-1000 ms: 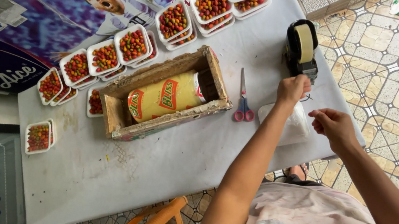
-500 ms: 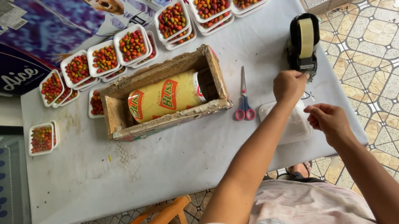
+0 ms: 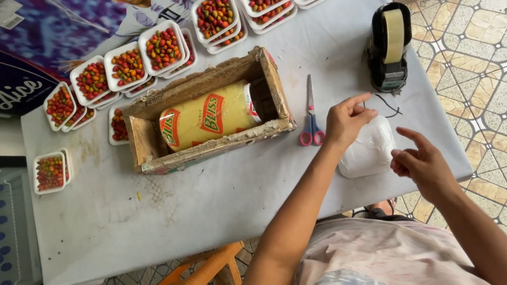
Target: Manually wrapping small plastic trays of food items with plastic wrap and securing them with tape before placing them in a box.
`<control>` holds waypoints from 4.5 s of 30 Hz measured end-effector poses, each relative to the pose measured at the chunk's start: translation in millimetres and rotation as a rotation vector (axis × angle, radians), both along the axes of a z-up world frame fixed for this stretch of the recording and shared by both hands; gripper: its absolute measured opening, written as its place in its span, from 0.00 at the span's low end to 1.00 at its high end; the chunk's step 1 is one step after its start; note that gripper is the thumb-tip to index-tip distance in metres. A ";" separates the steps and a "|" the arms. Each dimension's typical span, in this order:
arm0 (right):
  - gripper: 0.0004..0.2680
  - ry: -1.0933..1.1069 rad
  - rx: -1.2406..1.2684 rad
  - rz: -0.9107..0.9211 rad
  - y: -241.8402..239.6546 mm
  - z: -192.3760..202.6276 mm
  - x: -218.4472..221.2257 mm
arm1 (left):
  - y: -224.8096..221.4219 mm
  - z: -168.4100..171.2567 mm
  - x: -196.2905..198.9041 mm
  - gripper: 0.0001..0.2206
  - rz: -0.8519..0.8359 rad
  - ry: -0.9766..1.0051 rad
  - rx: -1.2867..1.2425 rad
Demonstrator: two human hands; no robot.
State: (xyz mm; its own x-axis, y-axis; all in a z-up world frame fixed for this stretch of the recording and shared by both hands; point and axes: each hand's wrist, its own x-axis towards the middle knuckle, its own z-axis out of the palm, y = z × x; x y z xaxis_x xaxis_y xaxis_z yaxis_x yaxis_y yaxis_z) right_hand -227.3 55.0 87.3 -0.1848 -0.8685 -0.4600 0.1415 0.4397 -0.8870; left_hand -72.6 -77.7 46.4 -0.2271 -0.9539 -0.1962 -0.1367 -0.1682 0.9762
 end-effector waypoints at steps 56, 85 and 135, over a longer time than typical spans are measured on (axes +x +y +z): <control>0.12 0.070 0.125 0.019 17.7 -70.2 13.0 | -16.9 38.1 23.5 0.30 -0.620 -0.696 -0.158; 0.17 0.507 0.479 0.263 9.5 84.4 9.1 | -26.1 66.9 36.1 0.21 -0.503 0.046 0.152; 0.09 0.390 -0.016 -0.081 -113.9 34.5 -5.5 | -80.7 -6.3 -41.6 0.10 -0.258 -0.613 -0.204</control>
State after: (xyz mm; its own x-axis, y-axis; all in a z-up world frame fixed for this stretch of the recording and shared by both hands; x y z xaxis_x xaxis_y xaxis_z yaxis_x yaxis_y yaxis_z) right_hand -232.9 -58.9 121.8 -0.4111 -0.8505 -0.3281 -0.1741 0.4266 -0.8875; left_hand -114.2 -158.4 40.2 -0.3572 -0.9157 -0.1842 -0.6845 0.1224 0.7187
